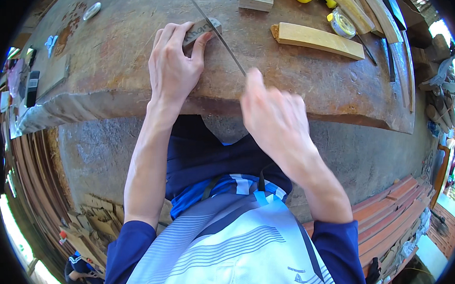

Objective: Cutting and shaping a small piece of wood using a hand-held hacksaw blade.

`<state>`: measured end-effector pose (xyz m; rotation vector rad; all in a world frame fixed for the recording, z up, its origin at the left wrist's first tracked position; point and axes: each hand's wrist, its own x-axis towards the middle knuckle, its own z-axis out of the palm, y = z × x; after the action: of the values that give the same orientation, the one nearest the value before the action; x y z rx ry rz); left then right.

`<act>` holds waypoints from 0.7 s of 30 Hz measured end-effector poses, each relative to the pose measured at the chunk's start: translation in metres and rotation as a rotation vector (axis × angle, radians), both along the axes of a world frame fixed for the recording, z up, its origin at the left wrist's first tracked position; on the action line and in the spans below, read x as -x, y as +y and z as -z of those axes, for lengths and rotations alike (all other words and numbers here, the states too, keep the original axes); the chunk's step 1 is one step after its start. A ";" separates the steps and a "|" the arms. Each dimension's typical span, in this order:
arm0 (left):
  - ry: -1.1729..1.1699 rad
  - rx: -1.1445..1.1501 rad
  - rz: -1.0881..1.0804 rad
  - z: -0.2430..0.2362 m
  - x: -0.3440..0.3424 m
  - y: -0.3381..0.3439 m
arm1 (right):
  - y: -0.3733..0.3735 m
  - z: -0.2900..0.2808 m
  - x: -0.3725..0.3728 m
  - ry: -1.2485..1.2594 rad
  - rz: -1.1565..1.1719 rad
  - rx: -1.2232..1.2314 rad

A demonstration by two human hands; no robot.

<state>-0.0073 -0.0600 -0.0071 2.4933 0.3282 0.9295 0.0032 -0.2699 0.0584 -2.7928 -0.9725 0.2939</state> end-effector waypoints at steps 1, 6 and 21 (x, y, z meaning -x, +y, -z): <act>0.000 0.002 -0.004 0.002 -0.001 0.000 | -0.020 0.000 0.014 0.040 0.038 0.024; 0.046 -0.035 0.102 -0.001 0.007 -0.004 | -0.099 -0.018 0.054 0.113 0.059 -0.101; 0.047 0.018 0.083 -0.008 0.011 -0.005 | 0.028 0.000 -0.052 -0.048 -0.108 -0.391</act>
<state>-0.0187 -0.0652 0.0008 2.4956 0.2447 0.8320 0.0549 -0.2419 0.0588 -2.4079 -1.0630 0.0421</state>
